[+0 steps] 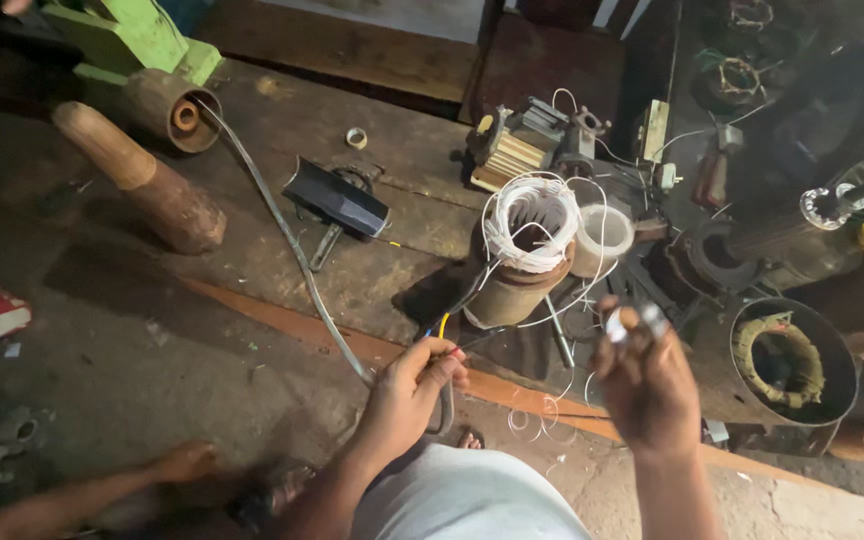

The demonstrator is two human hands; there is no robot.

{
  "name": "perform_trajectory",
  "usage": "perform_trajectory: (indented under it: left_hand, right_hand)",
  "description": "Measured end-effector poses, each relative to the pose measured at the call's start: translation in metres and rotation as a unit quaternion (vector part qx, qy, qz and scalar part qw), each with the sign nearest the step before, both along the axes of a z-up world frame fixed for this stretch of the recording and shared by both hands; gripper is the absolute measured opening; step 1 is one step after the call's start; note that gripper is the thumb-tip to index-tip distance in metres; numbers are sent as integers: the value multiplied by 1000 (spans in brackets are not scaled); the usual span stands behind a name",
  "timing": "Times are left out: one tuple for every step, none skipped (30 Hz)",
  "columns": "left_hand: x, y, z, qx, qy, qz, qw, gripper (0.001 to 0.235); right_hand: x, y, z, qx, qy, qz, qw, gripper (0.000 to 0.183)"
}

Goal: The person strips insulation from several colored wires using a knife and pliers, twists the exposed strands, and wraps the connections with electrical tape. The person also uses a metal tube to press the taped joint.

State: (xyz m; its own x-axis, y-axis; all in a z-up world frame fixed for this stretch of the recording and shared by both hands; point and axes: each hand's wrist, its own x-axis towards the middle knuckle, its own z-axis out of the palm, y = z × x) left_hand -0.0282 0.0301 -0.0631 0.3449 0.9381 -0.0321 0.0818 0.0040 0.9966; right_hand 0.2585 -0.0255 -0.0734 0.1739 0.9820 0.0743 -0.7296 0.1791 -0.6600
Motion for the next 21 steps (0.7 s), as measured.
perform_trajectory:
  left_hand:
    - [-6,-1,5,-11,13,-12,1000,26]
    - [-10,-1,11,-22,26,-23,999,27]
    - [-11,1,16,7,39,-29,999,29]
    - [-12,3,21,36,52,-35,997,31]
    - [-15,1,25,62,66,-42,995,33]
    - [-17,1,28,70,64,-49,994,34]
    - [-17,4,30,76,62,-54,994,35]
    - [-17,6,33,82,60,-60,993,36]
    - [-17,10,35,84,48,-59,994,34]
    - [-16,14,37,85,36,-57,994,32]
    - [-16,16,39,85,24,-57,994,30]
    - [-18,19,40,74,34,-65,995,32]
    - [-19,22,40,62,43,-74,994,34]
    - [-21,23,40,51,52,-83,994,36]
    - [-22,22,39,39,46,-93,994,34]
    - [-24,21,37,27,41,-104,993,33]
    - [-25,21,35,16,34,-114,993,32]
    - [-24,23,32,88,34,-105,990,29]
    - [-24,25,29,159,33,-94,982,26]
    - [-24,26,26,229,32,-83,969,22]
    - [-25,28,24,232,34,-80,969,20]
  right_hand:
    - [-11,-9,-7,6,7,31,999,34]
    - [-18,-13,-12,12,15,61,998,32]
    - [-26,-15,-15,-24,-79,68,994,30]
    - [-40,-18,-19,-60,-172,74,980,27]
    - [-54,-22,-20,-100,-261,81,957,26]
    - [-63,-22,-19,-101,-288,79,949,25]
    - [-69,-20,-16,-102,-315,79,940,24]
    - [-75,-19,-12,-104,-342,79,931,24]
    - [-79,-14,-6,-68,-401,61,912,22]
    - [-84,-10,-1,-32,-458,42,887,20]
    - [-89,-7,4,2,-513,24,858,18]
    - [-94,-5,8,-28,-531,4,847,20]
    - [-101,-4,11,-58,-548,-15,834,22]
    - [-106,-3,14,-88,-565,-35,820,25]
    - [-109,-3,16,-90,-581,-43,808,26]
    - [-112,-3,17,-93,-598,-51,795,27]
    - [-114,-3,19,-96,-614,-59,781,28]
    - [-117,-3,20,-105,-634,-72,763,31]
    - [-120,-4,22,-115,-652,-84,744,33]
    - [-123,-6,24,-125,-670,-95,725,36]
    - [-125,-5,26,-117,-659,-92,738,34]
